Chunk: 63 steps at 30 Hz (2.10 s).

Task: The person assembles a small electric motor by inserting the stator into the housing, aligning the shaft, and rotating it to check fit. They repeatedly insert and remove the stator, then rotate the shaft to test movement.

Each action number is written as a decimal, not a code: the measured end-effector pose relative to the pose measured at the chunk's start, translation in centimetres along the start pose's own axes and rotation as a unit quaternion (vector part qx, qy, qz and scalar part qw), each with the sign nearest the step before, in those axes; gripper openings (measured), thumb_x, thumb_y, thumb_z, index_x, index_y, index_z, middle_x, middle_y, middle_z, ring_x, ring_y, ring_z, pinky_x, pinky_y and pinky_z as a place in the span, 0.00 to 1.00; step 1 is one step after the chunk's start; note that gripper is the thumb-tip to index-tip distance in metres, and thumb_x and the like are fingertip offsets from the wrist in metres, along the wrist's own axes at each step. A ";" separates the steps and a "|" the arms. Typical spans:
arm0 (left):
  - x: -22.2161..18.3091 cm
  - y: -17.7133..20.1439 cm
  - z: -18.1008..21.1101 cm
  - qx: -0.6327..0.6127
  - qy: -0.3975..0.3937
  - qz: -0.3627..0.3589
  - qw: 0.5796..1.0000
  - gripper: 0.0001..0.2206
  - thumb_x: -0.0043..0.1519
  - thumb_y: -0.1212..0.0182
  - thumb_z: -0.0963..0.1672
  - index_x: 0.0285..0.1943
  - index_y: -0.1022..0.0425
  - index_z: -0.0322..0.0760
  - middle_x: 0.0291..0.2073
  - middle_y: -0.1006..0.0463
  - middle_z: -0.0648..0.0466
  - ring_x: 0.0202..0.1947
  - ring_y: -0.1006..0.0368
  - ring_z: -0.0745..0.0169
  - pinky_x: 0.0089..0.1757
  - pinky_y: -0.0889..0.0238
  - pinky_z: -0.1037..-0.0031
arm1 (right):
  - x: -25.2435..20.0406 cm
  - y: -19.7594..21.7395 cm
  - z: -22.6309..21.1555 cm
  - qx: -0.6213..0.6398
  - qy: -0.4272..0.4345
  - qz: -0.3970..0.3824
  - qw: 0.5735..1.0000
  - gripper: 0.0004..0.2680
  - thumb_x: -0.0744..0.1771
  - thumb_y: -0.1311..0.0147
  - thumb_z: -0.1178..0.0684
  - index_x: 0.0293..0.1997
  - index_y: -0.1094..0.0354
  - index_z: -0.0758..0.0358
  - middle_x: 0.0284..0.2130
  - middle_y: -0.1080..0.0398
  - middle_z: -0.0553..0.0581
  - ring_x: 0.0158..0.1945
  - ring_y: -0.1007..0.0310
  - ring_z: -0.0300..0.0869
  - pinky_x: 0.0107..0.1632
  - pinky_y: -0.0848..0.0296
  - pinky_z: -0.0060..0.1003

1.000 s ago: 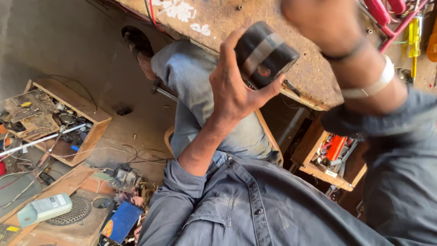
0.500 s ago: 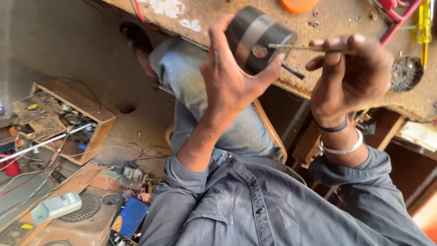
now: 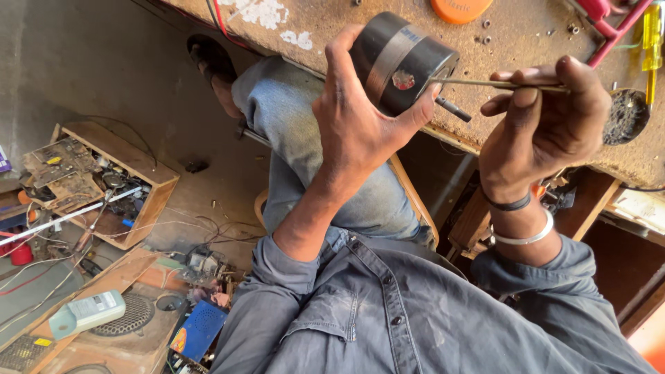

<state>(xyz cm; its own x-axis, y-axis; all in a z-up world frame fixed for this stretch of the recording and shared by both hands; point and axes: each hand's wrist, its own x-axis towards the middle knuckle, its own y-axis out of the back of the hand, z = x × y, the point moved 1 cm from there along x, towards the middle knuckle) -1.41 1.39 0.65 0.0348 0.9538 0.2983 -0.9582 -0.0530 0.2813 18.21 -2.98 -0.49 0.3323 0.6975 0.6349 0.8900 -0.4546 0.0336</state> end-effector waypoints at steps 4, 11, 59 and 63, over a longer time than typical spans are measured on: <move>0.0 -0.2 0.3 0.033 0.002 0.026 0.999 0.37 0.60 0.25 0.55 0.67 0.45 0.37 0.50 0.24 0.49 0.49 0.17 0.56 0.47 0.20 0.71 | -0.9 -1.0 -0.9 -0.062 0.021 -0.029 0.997 0.06 0.72 0.42 0.65 0.54 0.32 0.74 0.42 0.25 0.68 0.42 0.19 0.50 0.40 0.16 0.39; -0.6 -1.5 0.5 0.104 -0.048 0.051 0.992 0.46 0.55 0.28 0.62 0.71 0.45 0.31 0.54 0.30 0.45 0.55 0.25 0.51 0.52 0.26 0.67 | -0.4 2.3 -1.7 -0.156 -0.083 -0.112 0.978 0.07 0.76 0.37 0.56 0.48 0.26 0.72 0.38 0.24 0.63 0.39 0.22 0.40 0.44 0.24 0.30; -2.1 -3.0 -3.3 -0.080 -0.076 0.043 0.993 0.27 0.67 0.30 0.50 0.67 0.40 0.37 0.64 0.32 0.46 0.66 0.31 0.55 0.61 0.27 0.72 | 2.5 5.7 1.7 -0.127 -0.167 -0.322 0.923 0.13 0.74 0.46 0.43 0.42 0.24 0.63 0.19 0.36 0.45 0.17 0.43 0.28 0.22 0.49 0.27; -2.2 -2.9 -3.1 -0.086 -0.074 0.047 0.992 0.27 0.67 0.29 0.49 0.67 0.40 0.38 0.64 0.32 0.47 0.65 0.30 0.55 0.62 0.28 0.72 | 2.9 5.2 3.2 -0.238 -0.058 -0.358 0.901 0.15 0.73 0.45 0.44 0.37 0.23 0.66 0.18 0.40 0.49 0.22 0.47 0.36 0.28 0.48 0.35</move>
<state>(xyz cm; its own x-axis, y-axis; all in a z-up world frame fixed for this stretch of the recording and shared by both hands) 0.38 0.37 -3.66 -0.0280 0.8927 0.4497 -0.9930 -0.0763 0.0898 24.77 -1.57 -0.97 -0.2176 0.9474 0.2348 0.6637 -0.0328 0.7473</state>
